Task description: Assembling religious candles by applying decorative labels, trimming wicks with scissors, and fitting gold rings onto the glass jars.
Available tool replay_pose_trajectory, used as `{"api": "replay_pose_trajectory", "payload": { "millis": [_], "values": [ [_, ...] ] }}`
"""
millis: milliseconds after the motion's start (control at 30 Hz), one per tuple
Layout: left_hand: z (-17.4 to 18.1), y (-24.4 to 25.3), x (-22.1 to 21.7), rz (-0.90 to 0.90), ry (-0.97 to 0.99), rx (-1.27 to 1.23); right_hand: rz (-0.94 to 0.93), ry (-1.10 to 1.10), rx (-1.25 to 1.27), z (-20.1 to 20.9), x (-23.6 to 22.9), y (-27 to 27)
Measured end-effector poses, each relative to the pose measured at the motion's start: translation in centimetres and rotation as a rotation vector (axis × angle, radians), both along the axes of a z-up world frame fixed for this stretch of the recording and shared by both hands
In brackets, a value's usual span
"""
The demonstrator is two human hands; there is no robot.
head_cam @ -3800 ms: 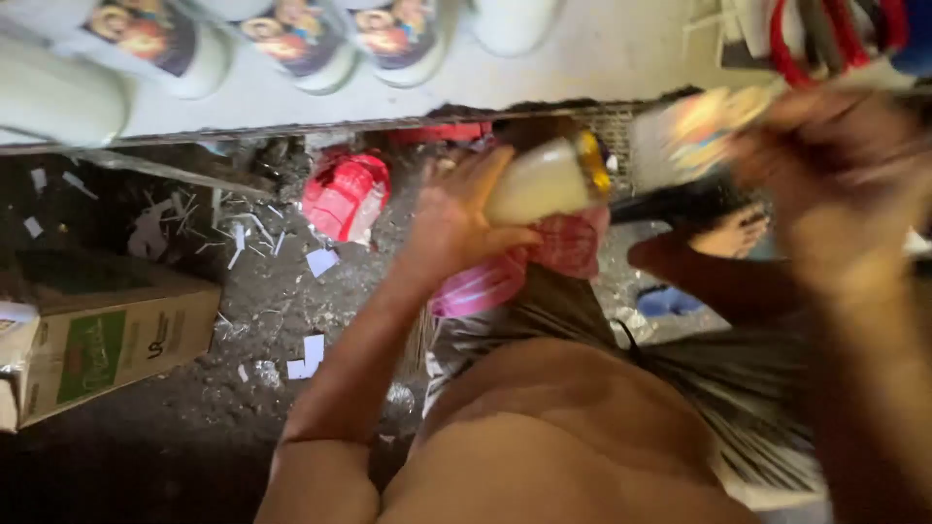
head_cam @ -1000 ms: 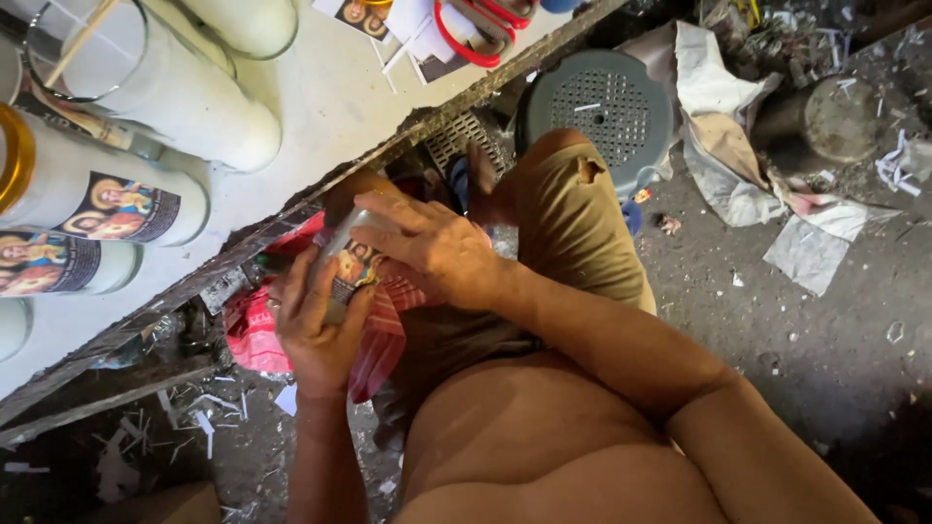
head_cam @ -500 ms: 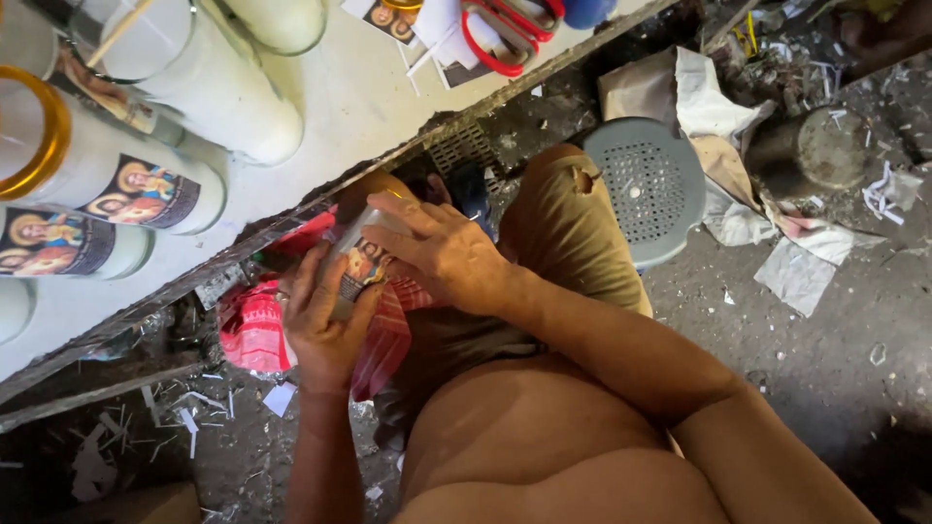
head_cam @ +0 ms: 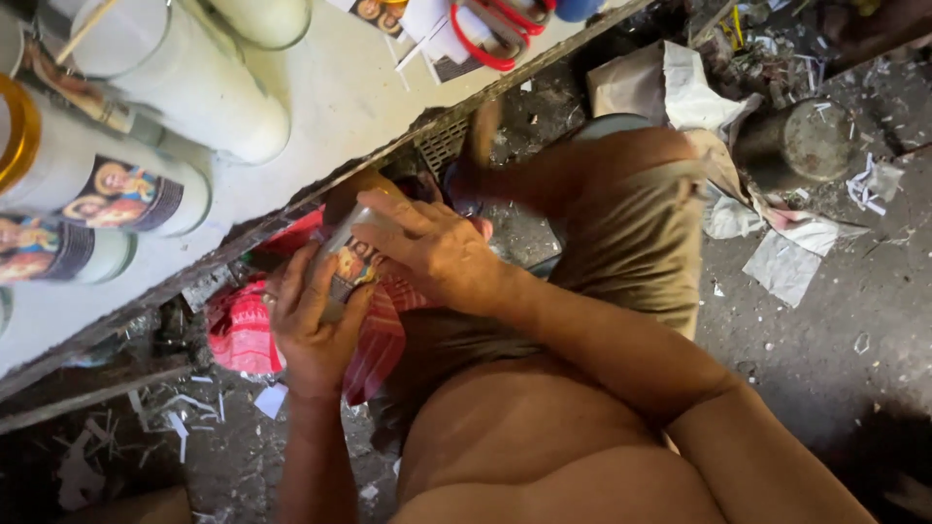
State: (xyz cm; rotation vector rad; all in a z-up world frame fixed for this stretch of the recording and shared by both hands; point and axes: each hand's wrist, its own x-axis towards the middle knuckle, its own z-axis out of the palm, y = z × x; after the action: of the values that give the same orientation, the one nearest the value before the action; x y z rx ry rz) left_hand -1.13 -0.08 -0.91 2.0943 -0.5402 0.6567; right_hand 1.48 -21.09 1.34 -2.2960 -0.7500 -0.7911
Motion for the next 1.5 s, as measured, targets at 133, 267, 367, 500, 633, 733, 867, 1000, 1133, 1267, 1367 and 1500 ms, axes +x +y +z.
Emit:
{"api": "replay_pose_trajectory", "payload": {
  "millis": [133,267,367,500,633,733,867,1000,1133,1267,1367,1500],
  "values": [
    [1.0,-1.0,-0.3,0.044,-0.006,-0.002,0.153,0.029,0.031,2.6,-0.2,-1.0],
    [1.9,-0.8,-0.7,0.119,0.002,0.02,0.282,0.224,0.11,0.9,0.6,-1.1],
    [1.1,-0.8,-0.4,0.114,0.032,-0.006,0.33,0.405,0.185,-0.7,1.9,-3.2],
    [-0.1,-1.2,-0.1,0.152,0.041,0.033,0.4,0.6,0.404,-0.1,2.7,-4.9],
    [-0.6,-1.5,0.3,0.153,0.055,0.066,0.392,0.457,0.247,0.4,2.7,-4.6],
    [-0.2,-1.6,0.4,0.129,-0.01,0.06,0.396,0.502,0.284,0.4,2.7,-4.2],
    [0.0,-1.6,0.3,0.103,0.006,0.087,0.402,0.45,0.164,0.5,3.3,-4.5],
    [0.8,-1.7,0.2,0.103,0.018,0.124,0.404,0.516,0.108,-0.2,3.7,-5.0],
    [1.2,-1.8,0.7,0.03,0.008,0.142,0.225,0.411,-0.048,0.6,4.7,-7.5],
    [2.7,-1.9,0.8,0.022,0.054,0.166,0.134,0.185,0.257,8.7,8.0,-13.0],
    [3.0,-2.0,1.1,-0.006,0.031,0.176,0.006,0.029,0.358,11.0,13.0,-21.0],
    [1.7,-2.0,1.0,0.051,0.03,0.224,-0.24,0.567,0.35,10.1,20.2,-28.3]
  ]
}}
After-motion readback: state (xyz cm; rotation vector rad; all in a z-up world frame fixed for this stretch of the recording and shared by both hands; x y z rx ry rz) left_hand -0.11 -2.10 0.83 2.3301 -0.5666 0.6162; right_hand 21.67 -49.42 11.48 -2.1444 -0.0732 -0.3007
